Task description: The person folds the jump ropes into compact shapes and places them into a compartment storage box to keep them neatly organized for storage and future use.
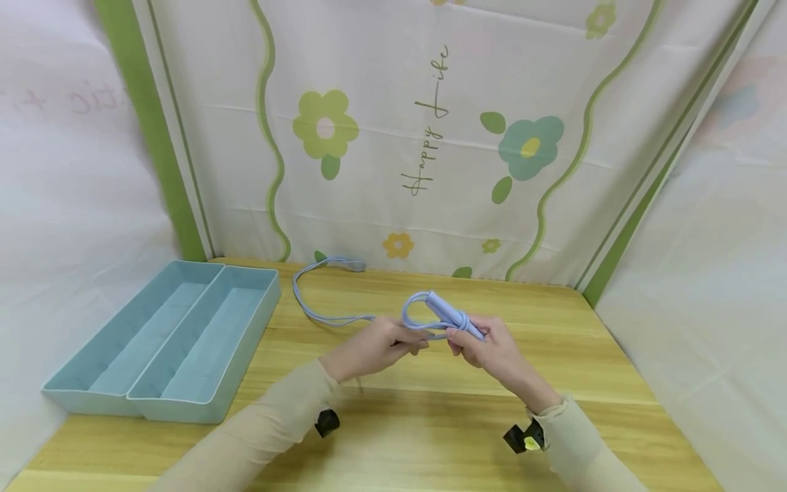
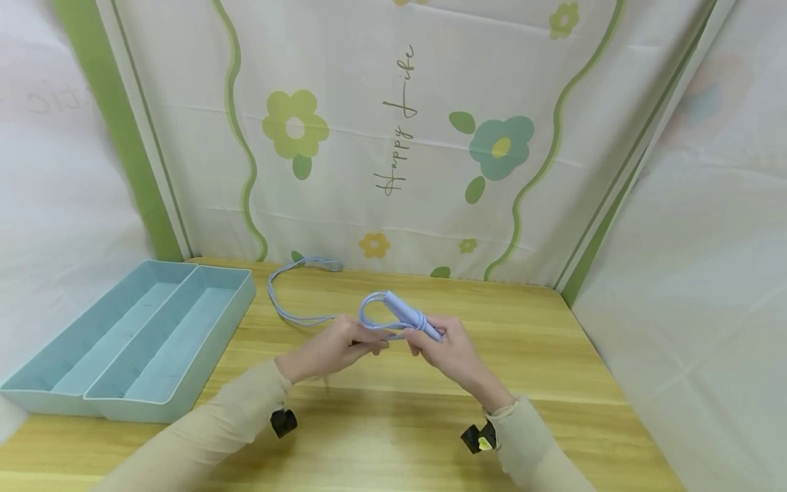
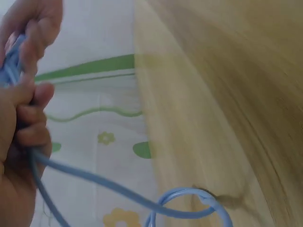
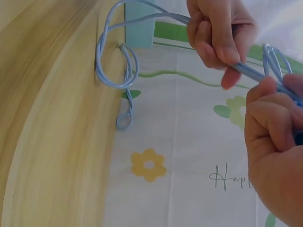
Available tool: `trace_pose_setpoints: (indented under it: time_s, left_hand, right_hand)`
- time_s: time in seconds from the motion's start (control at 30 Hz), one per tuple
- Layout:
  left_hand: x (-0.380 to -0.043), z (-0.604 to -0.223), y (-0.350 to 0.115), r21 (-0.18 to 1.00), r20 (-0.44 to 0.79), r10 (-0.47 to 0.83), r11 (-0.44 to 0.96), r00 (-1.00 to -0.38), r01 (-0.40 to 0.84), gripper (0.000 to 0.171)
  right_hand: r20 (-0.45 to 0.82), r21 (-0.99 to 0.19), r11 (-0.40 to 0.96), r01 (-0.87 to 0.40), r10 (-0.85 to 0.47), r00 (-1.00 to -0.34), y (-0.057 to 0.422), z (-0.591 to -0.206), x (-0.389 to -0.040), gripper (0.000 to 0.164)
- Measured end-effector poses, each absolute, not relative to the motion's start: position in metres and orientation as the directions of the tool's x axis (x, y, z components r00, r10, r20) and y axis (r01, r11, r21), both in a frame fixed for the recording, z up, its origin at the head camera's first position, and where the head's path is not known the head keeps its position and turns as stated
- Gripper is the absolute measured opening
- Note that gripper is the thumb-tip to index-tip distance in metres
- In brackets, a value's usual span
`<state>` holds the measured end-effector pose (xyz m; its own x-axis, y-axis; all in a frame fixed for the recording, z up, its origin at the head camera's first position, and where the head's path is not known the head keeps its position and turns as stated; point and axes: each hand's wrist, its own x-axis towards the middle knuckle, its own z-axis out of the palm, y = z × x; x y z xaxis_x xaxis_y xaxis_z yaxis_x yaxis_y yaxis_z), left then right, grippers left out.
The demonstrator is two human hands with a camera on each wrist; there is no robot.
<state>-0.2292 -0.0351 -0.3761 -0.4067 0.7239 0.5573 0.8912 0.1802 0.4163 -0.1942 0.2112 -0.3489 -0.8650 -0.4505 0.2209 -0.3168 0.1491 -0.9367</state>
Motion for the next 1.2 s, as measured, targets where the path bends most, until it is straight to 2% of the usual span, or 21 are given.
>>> trace_pose_setpoints:
  time_s: [0.07,0.17,0.23,0.33,0.5,0.7,0.97,1.2]
  left_hand:
    - [-0.234,-0.375,-0.040,0.542,0.511,0.727,0.142,-0.459,0.828,0.011]
    - [-0.241,-0.373,-0.048,0.648,0.436,0.738,0.140,-0.515,0.749,0.020]
    - [-0.245,-0.370,-0.052,0.695,0.389,0.751,0.142,-0.534,0.705,0.023]
    - [-0.251,-0.365,-0.055,0.727,0.338,0.780,0.139,-0.526,0.673,0.026]
    - [-0.261,-0.359,-0.059,0.738,0.273,0.815,0.162,-0.511,0.655,0.028]
    - [-0.266,-0.362,-0.068,0.741,0.205,0.798,0.251,-0.566,0.623,0.016]
    - [-0.266,-0.354,-0.066,0.669,0.248,0.792,0.277,-0.558,0.690,0.015]
    - [-0.254,-0.341,-0.056,0.606,0.268,0.773,0.328,-0.575,0.724,0.016]
  right_hand:
    - [0.221,-0.932,0.153,-0.327,-0.475,-0.852,0.214,-0.348,-0.193,0.025]
    - [0.231,-0.922,0.157,-0.353,-0.508,-0.829,0.217,-0.346,-0.192,0.021]
    - [0.235,-0.908,0.178,-0.378,-0.531,-0.814,0.218,-0.344,-0.192,0.020]
    - [0.236,-0.869,0.236,-0.436,-0.575,-0.783,0.220,-0.341,-0.192,0.020]
    - [0.200,-0.784,0.367,-0.501,-0.615,-0.763,0.222,-0.338,-0.193,0.026]
    - [0.110,-0.771,0.425,-0.473,-0.644,-0.757,0.224,-0.340,-0.192,0.028]
    - [0.039,-0.763,0.429,-0.483,-0.716,-0.697,0.221,-0.345,-0.197,0.021]
    - [-0.018,-0.730,0.474,-0.493,-0.735,-0.678,0.214,-0.351,-0.200,0.020]
